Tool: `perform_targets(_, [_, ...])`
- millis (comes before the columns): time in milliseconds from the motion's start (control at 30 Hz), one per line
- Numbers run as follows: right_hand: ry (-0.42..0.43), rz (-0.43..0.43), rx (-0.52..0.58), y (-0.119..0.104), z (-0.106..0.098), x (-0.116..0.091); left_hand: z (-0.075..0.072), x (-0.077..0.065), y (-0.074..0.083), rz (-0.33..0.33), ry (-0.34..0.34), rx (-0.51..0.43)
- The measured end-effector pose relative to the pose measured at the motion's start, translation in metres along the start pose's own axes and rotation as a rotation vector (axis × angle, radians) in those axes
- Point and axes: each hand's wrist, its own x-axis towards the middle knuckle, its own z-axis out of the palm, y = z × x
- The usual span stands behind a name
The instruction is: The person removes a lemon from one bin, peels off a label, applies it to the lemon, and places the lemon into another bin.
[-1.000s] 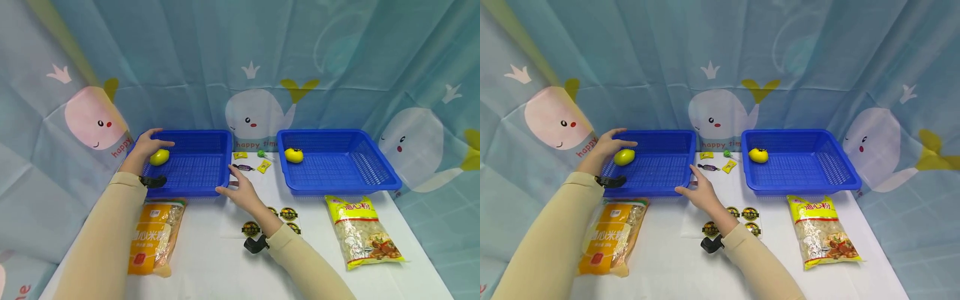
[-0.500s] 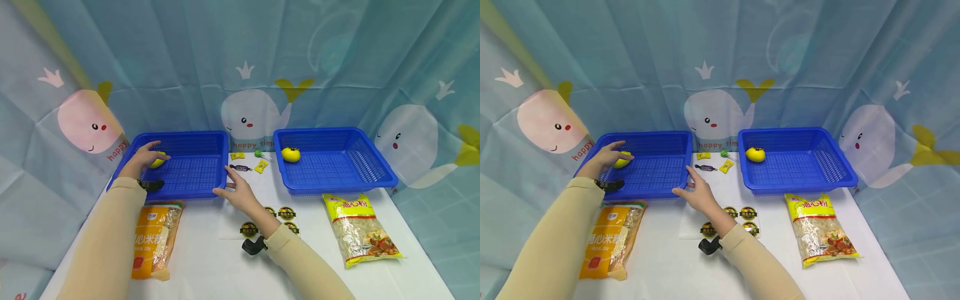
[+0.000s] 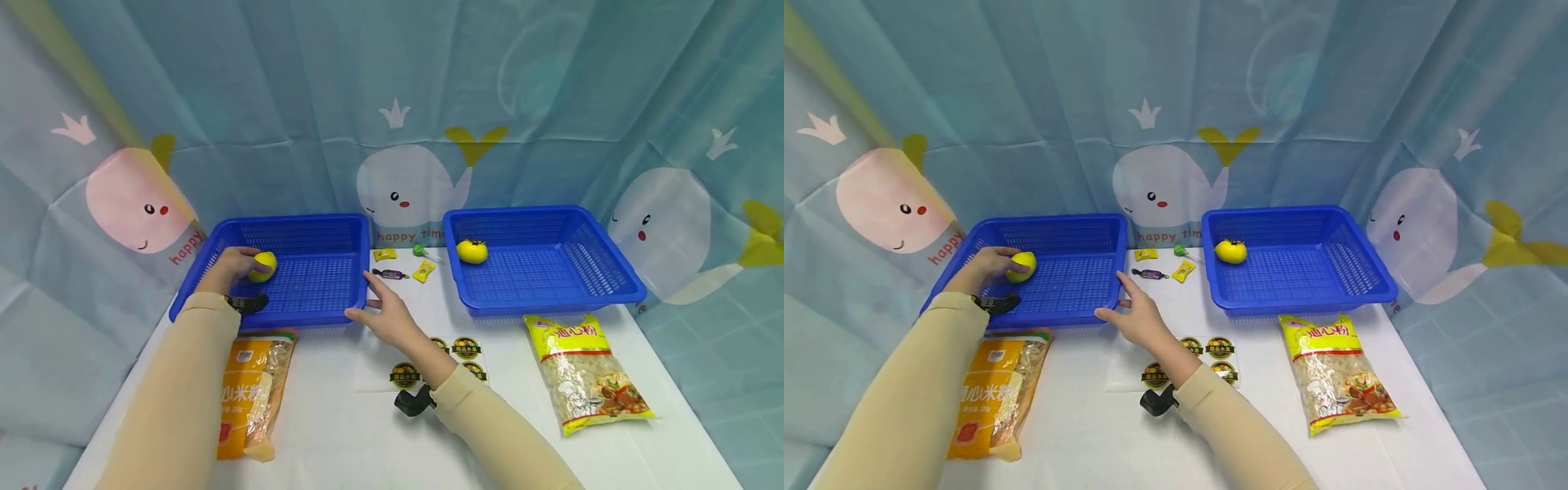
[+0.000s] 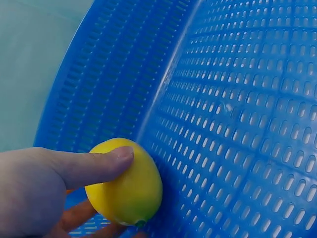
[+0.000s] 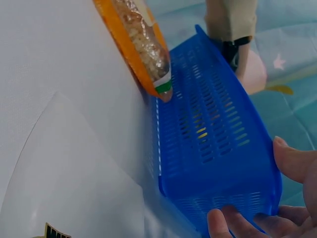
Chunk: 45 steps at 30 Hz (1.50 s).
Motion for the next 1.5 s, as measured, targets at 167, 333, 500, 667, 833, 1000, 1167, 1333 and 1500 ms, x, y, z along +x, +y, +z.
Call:
perform_targets(167, [-0.010, 0.004, -0.006, -0.002, 0.000, -0.001, -0.002, -0.003, 0.004, 0.010, -0.030, -0.024])
perform_targets(333, [-0.010, 0.001, 0.004, -0.002, -0.001, -0.002, -0.005, -0.012, 0.016, 0.076, -0.081, -0.084])
perform_targets(500, [-0.003, 0.008, 0.024, 0.001, -0.001, -0.002, -0.007, -0.026, 0.031, 0.165, -0.107, -0.127])
perform_targets(667, [-0.001, 0.005, 0.041, 0.002, 0.000, -0.001, -0.004, -0.040, 0.045, 0.238, -0.079, -0.152])
perform_targets(833, [-0.006, 0.008, 0.035, -0.001, -0.001, -0.001, -0.001, -0.060, 0.054, 0.314, -0.076, -0.152])
perform_targets(1000, [-0.001, 0.026, 0.029, -0.003, -0.002, -0.003, 0.006, -0.090, 0.056, 0.398, -0.074, -0.142])
perform_targets(1167, [0.000, 0.023, 0.030, -0.001, -0.001, -0.003, 0.019, -0.119, 0.054, 0.466, -0.108, -0.189])
perform_targets(1333, [0.014, -0.025, 0.058, 0.003, -0.004, -0.006, 0.037, -0.139, 0.053, 0.521, -0.142, -0.219])
perform_targets(1500, [0.072, -0.065, 0.059, 0.005, -0.013, -0.015, 0.058, -0.159, 0.049, 0.578, -0.137, -0.207])
